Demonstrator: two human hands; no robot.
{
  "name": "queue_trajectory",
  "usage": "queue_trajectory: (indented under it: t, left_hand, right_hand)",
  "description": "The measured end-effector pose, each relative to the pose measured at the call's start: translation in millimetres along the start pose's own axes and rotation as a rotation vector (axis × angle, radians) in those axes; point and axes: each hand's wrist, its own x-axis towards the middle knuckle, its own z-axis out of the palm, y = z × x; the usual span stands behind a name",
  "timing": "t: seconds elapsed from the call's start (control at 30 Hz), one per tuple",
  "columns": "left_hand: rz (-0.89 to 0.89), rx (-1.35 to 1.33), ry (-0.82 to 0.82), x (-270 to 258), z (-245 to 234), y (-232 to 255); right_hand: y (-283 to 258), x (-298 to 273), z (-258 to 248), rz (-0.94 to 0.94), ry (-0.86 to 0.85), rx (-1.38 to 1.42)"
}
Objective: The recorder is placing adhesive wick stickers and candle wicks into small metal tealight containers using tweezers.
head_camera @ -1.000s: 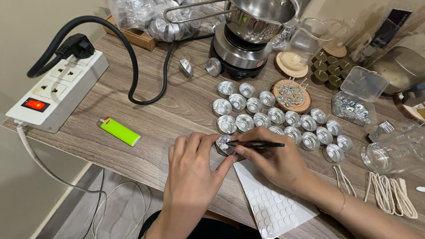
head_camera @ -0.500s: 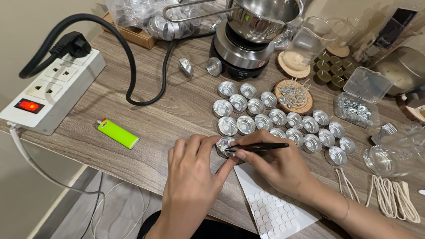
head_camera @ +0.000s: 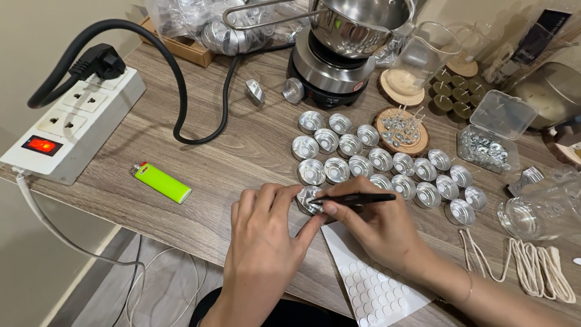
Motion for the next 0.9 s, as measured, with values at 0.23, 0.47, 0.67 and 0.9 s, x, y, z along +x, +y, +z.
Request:
queue_trajectory:
  t: [0.23, 0.47, 0.67, 0.9]
  left_hand:
    - [-0.010, 0.001, -0.014, 0, 3, -3]
    - [-0.006, -0.194, 0.032, 3, -6, 0]
    - [-0.032, -0.503, -0.083, 8, -12, 12]
    - [-0.053, -0.598, -0.086, 2, -3, 22]
  right_hand:
    - [1, 0, -1, -0.092, -0.005, 0.044]
    - [-9, 1, -35, -0.070, 0.099, 0.239]
    - [-32, 10, -32, 0.234, -0.117, -0.032]
    - [-24, 7, -25, 0.145, -0.128, 0.023]
